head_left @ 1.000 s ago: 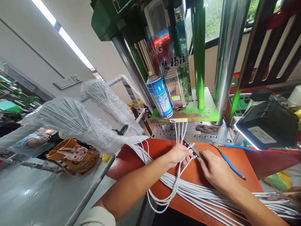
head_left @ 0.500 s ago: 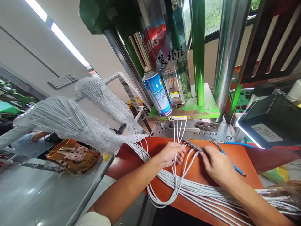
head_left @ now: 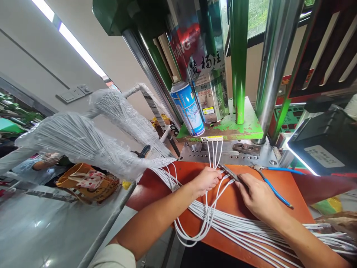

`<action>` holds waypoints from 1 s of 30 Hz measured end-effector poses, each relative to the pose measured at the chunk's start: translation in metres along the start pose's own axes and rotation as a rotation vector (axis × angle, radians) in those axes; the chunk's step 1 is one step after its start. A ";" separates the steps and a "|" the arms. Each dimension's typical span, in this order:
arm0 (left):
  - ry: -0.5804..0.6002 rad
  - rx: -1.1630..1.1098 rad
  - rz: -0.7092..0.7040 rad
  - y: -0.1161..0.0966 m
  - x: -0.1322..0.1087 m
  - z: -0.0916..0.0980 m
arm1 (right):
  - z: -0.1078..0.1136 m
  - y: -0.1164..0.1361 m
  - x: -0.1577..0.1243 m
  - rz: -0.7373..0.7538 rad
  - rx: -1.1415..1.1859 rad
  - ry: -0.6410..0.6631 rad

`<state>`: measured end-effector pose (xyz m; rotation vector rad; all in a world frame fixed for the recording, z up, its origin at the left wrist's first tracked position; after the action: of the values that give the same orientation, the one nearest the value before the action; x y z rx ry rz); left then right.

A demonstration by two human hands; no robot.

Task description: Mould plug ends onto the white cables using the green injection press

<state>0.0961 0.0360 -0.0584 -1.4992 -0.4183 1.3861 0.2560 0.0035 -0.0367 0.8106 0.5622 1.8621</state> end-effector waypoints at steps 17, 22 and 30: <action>-0.116 0.239 -0.111 -0.004 0.012 0.033 | 0.006 -0.006 -0.001 -0.036 -0.108 -0.069; -0.089 0.271 -0.111 -0.010 0.014 0.031 | 0.003 0.002 -0.001 0.034 -0.060 -0.038; -0.086 0.390 -0.068 -0.010 0.015 0.030 | 0.003 0.008 -0.003 0.078 -0.020 -0.011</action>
<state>0.0771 0.0650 -0.0527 -1.1020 -0.2315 1.3886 0.2537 -0.0022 -0.0299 0.8402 0.5105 1.9305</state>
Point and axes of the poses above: each hand's wrist, its own x-axis towards the middle knuckle, its own z-axis out of the back of the hand, y = z × x, the point moved 9 cm from there along x, towards the middle knuckle, and after that the axes turned 8 degrees about x, right-handed, at the moved point
